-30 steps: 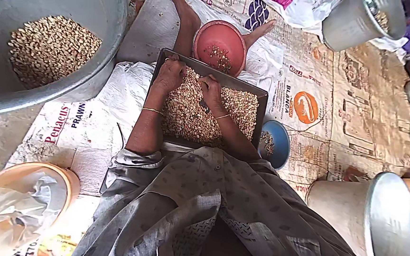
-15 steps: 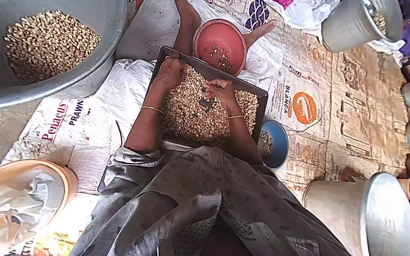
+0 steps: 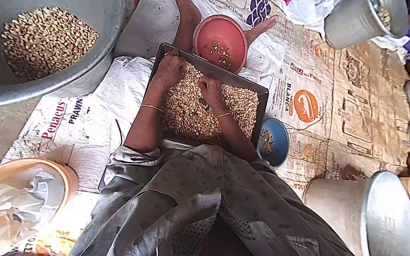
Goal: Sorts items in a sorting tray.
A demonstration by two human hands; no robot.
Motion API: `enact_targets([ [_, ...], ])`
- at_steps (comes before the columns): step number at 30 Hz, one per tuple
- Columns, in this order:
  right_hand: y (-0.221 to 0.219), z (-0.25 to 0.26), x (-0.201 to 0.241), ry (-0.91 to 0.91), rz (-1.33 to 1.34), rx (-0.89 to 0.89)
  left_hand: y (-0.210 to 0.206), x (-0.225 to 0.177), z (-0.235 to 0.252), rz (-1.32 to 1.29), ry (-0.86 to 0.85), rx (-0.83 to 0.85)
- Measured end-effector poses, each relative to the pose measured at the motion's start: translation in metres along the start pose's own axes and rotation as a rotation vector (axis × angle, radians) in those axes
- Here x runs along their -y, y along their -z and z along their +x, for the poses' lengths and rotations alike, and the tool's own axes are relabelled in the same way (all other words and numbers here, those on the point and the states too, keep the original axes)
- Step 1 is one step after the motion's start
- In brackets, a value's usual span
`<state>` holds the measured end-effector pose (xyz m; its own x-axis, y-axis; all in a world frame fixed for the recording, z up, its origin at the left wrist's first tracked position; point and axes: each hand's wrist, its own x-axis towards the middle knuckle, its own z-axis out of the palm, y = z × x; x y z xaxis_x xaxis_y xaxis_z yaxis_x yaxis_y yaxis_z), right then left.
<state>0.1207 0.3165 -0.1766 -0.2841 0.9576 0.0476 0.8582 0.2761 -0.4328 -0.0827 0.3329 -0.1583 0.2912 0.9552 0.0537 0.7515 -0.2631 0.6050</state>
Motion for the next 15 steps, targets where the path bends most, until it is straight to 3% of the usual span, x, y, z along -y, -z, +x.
enact_targets([
  [4,0.018,-0.006,-0.011,-0.063,0.155,0.108,0.000,-0.001,0.001,0.003,0.001,0.014],
  [7,0.043,-0.011,-0.012,-0.094,0.426,0.173,0.000,0.000,0.001,-0.008,-0.001,0.012],
  [10,0.058,0.002,-0.026,-0.096,0.928,-0.269,0.000,0.001,0.001,-0.010,0.003,0.005],
  [12,0.071,0.013,-0.035,-0.166,1.161,-0.453,0.001,0.000,0.000,-0.016,0.011,0.007],
  [13,0.073,0.012,-0.036,-0.211,1.179,-0.493,0.001,-0.001,-0.001,-0.019,0.017,0.015],
  [15,0.070,-0.006,-0.023,-0.219,1.095,-0.370,0.002,0.000,0.000,-0.028,0.013,0.011],
])
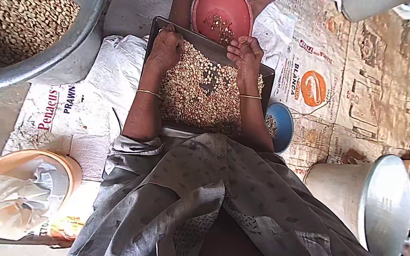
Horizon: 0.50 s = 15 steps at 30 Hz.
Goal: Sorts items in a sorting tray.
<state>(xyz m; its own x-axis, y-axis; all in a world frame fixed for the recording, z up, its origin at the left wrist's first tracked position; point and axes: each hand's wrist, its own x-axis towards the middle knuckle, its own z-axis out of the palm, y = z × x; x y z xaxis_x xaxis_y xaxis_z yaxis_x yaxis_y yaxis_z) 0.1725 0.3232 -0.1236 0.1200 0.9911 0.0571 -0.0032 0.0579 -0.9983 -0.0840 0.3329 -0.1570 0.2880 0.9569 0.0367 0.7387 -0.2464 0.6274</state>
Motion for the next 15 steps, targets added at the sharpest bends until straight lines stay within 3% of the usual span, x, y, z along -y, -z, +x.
enact_targets([
  [1,-0.005,-0.019,0.000,-0.012,-0.071,0.136,-0.001,0.000,0.000,-0.002,0.003,0.005],
  [4,-0.022,-0.083,-0.009,-0.019,-0.240,0.760,0.000,-0.001,0.000,0.008,0.004,0.013],
  [7,-0.038,-0.125,-0.034,0.175,-0.486,1.208,0.001,-0.002,-0.001,0.013,0.001,0.015],
  [9,-0.037,-0.137,-0.056,0.445,-0.546,1.254,0.001,-0.003,-0.002,0.013,0.004,0.015],
  [11,-0.024,-0.138,-0.055,0.564,-0.596,1.264,0.001,-0.003,-0.004,0.016,0.006,0.011],
  [15,0.034,-0.136,-0.022,0.468,-0.761,1.327,0.000,-0.002,-0.002,0.011,0.002,0.009],
])
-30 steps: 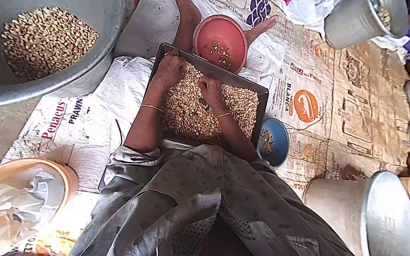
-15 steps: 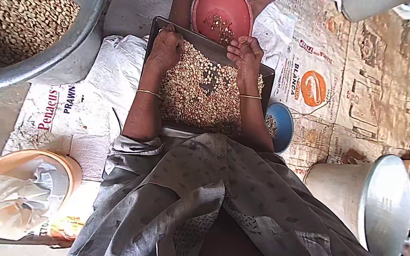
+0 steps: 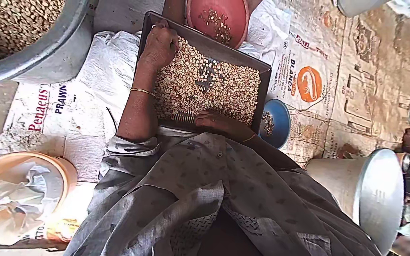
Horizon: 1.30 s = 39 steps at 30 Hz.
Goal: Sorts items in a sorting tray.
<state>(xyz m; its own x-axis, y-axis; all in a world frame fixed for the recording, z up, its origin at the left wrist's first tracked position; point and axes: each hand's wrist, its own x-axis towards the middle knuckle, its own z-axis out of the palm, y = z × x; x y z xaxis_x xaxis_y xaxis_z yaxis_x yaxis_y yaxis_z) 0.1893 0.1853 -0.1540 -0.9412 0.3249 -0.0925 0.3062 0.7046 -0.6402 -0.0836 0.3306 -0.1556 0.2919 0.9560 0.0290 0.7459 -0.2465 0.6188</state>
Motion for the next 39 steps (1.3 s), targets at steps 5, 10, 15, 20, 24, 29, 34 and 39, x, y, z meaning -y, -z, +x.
enact_targets([
  [5,0.027,-0.055,-0.013,-0.179,-0.126,0.024,-0.001,0.000,0.002,0.003,0.005,0.008],
  [10,0.077,-0.072,-0.019,-0.677,-0.297,-0.263,-0.001,-0.001,0.001,0.001,0.008,0.003],
  [15,0.082,-0.026,-0.043,-0.748,-0.202,-0.607,-0.002,0.000,0.001,-0.008,-0.013,-0.016],
  [20,0.063,0.028,-0.059,-0.879,-0.259,-0.380,0.000,-0.001,0.000,-0.003,-0.001,-0.006],
  [24,0.053,0.036,-0.064,-0.927,-0.295,-0.401,0.000,0.000,0.001,-0.004,0.002,-0.001],
  [29,0.046,0.027,-0.071,-0.871,-0.233,-0.513,-0.001,0.000,0.002,-0.002,0.001,-0.003],
  [34,0.050,0.028,-0.075,-0.872,-0.261,-0.532,0.000,-0.002,0.001,-0.007,0.009,-0.002],
  [39,0.067,0.050,-0.057,-1.008,-0.452,-0.225,0.000,0.000,0.002,0.001,-0.001,0.001],
])
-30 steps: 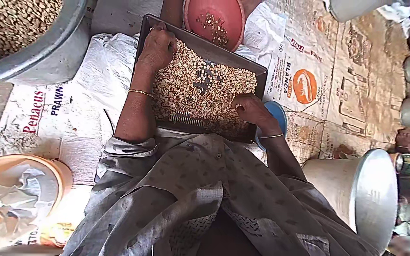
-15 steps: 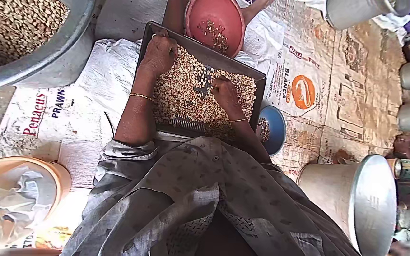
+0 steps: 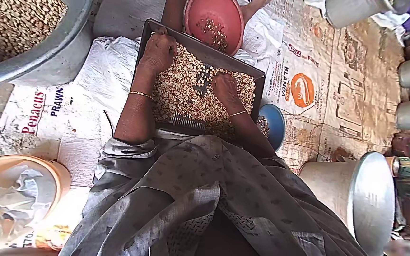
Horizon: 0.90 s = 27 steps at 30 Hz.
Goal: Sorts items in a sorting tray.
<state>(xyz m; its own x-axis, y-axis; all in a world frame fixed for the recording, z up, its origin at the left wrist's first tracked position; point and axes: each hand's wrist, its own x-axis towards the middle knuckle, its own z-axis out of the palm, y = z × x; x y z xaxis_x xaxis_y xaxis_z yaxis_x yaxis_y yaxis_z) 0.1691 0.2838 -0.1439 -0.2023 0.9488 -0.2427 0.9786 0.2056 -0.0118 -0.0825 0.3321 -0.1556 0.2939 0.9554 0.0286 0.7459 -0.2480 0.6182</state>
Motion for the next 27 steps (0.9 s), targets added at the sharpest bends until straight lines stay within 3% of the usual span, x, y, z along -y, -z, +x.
enact_targets([
  [6,0.020,0.006,0.020,0.016,-0.082,0.163,0.001,-0.001,0.000,-0.002,0.013,0.009],
  [12,0.005,0.004,0.005,0.042,-0.019,0.056,0.001,-0.001,-0.001,0.001,0.001,0.019],
  [21,0.013,0.012,0.005,0.038,-0.008,0.159,0.000,0.000,0.000,-0.007,0.030,0.034],
  [27,-0.003,0.012,-0.004,0.144,0.018,0.092,0.001,-0.001,-0.001,0.001,0.032,0.038],
])
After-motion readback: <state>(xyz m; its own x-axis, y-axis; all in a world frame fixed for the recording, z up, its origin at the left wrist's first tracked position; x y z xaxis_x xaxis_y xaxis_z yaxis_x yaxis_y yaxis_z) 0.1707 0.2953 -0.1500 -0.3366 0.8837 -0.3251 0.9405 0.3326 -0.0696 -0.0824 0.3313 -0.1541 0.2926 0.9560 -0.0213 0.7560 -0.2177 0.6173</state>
